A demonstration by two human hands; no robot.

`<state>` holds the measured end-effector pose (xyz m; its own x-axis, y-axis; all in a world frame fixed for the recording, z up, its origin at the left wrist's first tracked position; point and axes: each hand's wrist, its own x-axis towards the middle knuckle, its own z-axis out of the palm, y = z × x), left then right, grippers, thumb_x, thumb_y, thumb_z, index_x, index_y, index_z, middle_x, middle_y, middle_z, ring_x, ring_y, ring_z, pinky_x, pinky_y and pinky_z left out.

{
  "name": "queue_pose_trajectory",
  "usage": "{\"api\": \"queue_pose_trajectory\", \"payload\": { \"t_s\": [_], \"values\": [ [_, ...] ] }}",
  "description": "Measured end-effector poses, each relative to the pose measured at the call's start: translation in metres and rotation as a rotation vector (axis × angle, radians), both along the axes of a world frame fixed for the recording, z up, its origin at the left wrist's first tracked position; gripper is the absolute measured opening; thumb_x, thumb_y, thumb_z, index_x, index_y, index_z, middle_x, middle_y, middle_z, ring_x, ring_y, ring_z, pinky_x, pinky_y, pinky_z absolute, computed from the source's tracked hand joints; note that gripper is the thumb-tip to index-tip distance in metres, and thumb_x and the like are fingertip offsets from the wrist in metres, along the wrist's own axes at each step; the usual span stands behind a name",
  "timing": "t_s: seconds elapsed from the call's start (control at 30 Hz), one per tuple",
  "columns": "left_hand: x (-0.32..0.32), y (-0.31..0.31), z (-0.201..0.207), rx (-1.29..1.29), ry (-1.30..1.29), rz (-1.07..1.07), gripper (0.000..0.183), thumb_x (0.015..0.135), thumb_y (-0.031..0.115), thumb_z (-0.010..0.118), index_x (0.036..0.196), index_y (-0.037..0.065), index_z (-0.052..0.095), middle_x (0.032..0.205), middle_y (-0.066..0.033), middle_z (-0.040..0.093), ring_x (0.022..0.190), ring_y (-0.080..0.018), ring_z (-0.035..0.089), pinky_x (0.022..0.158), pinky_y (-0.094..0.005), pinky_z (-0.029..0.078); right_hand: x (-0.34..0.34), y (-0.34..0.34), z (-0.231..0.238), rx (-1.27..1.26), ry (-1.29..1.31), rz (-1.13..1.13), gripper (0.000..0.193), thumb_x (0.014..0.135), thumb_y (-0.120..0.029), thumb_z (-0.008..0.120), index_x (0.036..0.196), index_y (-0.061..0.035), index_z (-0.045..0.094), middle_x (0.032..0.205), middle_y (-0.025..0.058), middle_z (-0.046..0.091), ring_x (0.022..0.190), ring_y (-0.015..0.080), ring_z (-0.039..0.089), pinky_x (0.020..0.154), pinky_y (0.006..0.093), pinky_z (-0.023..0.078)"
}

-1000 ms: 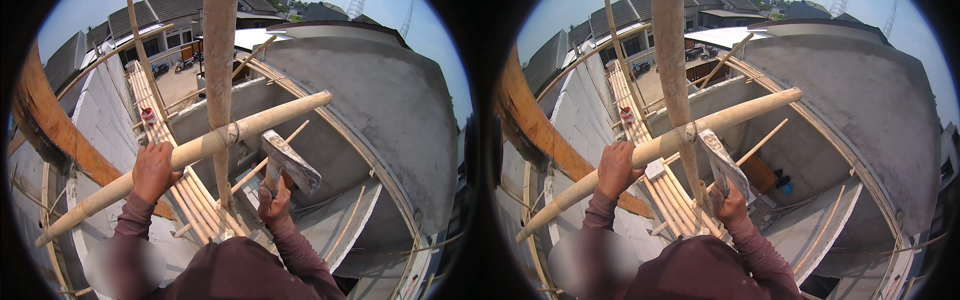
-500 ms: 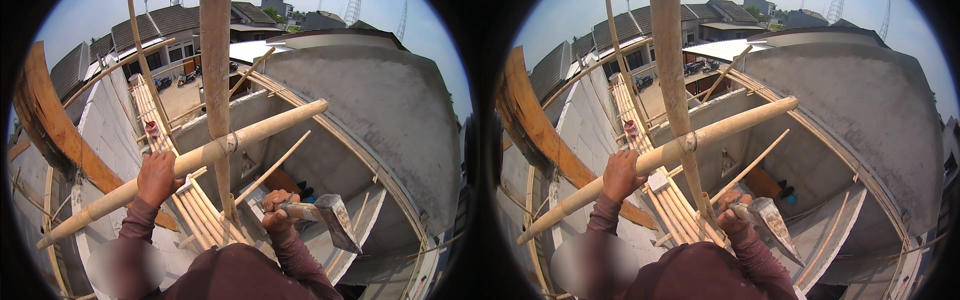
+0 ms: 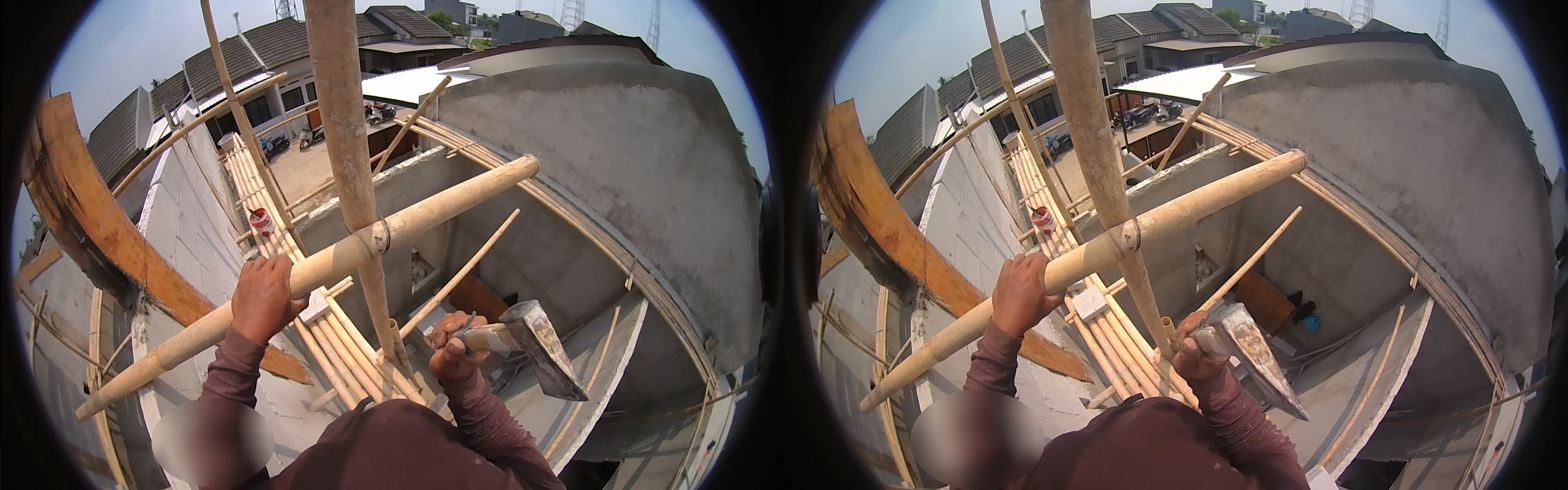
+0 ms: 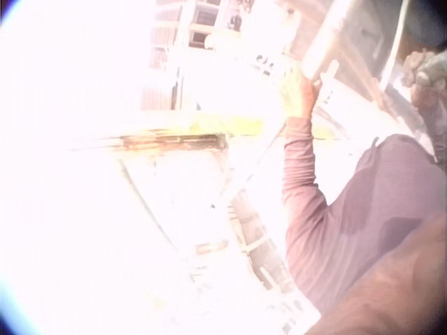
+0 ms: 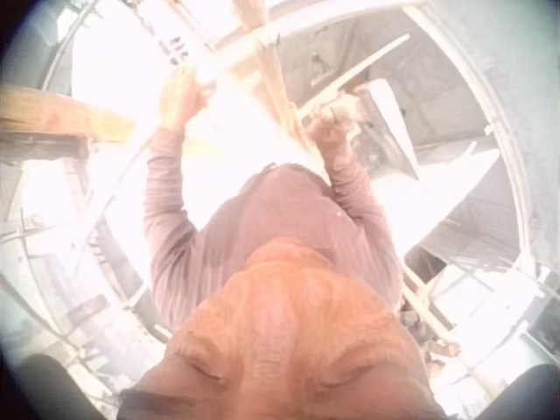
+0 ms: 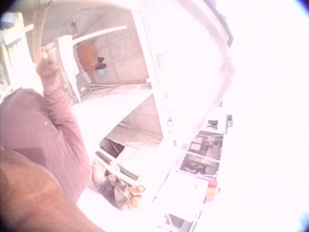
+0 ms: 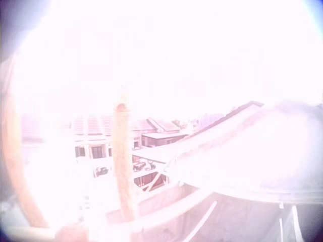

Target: The person secures bamboo poles together using wire and an axe. They wrap wire around the intersection of two poles and use the back of an axe head to hammer a nail into the wood to reinforce the joint while balancing on the scaffold.

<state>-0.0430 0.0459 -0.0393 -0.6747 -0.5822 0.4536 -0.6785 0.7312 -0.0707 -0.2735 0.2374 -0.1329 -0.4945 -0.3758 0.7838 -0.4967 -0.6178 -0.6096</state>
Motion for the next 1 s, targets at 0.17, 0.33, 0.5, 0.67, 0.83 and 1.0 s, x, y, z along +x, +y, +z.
{"api": "queue_pose_trajectory", "payload": {
  "t_s": [0.17,0.33,0.5,0.67,0.83,1.0],
  "values": [
    [0.005,0.0,0.01,0.019,-0.051,0.037,0.047,0.064,0.027,0.087,0.093,0.007,0.057,0.086,-0.0111,0.059,0.086,-0.0302,0.058,0.079,-0.0399,0.044,-0.005,0.0,0.017,0.621,0.058,-0.018,0.036,0.1,-0.031,0.063,0.096,0.0039,0.054,0.08,0.0145,0.069,0.065,0.0272,0.069,0.056,0.0424,0.05],
    [0.007,0.005,0.007,0.026,-0.021,0.04,0.045,0.064,0.025,0.087,0.093,0.007,0.057,0.086,-0.0105,0.059,0.087,-0.0301,0.058,0.08,-0.0396,0.044,-0.012,0.045,0.109,-0.26,-0.22,-0.102,0.065,0.096,-0.073,0.043,0.1,-0.0086,0.042,0.067,0.0023,0.045,0.048,0.01,0.043,0.049,0.0263,0.043],
    [0.001,0.004,0.008,0.025,-0.008,0.012,0.046,0.062,0.023,0.087,0.093,0.007,0.057,0.087,-0.01,0.059,0.087,-0.0298,0.058,0.08,-0.0395,0.045,-0.004,-0.003,0.027,-0.136,0.016,0.061,0.047,0.102,-0.054,0.052,0.1,-0.0082,0.042,0.065,0.0064,0.049,0.047,0.0219,0.05,0.05,0.0323,0.043],
    [0.004,0.009,0.011,0.037,-0.022,0.018,0.046,0.062,0.022,0.087,0.093,0.008,0.057,0.087,-0.0099,0.059,0.087,-0.0298,0.058,0.08,-0.0398,0.044,-0.006,-0.018,0.014,0.635,0.057,-0.029,0.035,0.1,-0.034,0.062,0.101,0.0009,0.055,0.066,0.0239,0.06,0.064,0.0454,0.063,0.054,0.0458,0.048],
    [0.005,0.004,0.006,0.036,0.006,0.011,0.045,0.062,0.022,0.086,0.092,0.008,0.057,0.087,-0.0094,0.058,0.086,-0.0287,0.057,0.078,-0.039,0.044,-0.013,0.01,0.057,0.111,-0.202,0.043,0.041,0.102,-0.04,0.06,0.099,-0.0006,0.052,0.067,0.002,0.053,0.054,0.009,0.049,0.05,0.024,0.039],
    [-0.004,0.005,0.009,0.011,-0.015,0.004,0.044,0.063,0.024,0.086,0.093,0.008,0.058,0.086,-0.0083,0.058,0.086,-0.027,0.057,0.079,-0.0383,0.043,-0.003,-0.011,0.034,-0.143,-0.226,0.097,0.042,0.1,-0.044,0.062,0.092,-0.0047,0.05,0.068,-0.0021,0.051,0.056,0.0059,0.047,0.05,0.0214,0.038]
  ]
}}
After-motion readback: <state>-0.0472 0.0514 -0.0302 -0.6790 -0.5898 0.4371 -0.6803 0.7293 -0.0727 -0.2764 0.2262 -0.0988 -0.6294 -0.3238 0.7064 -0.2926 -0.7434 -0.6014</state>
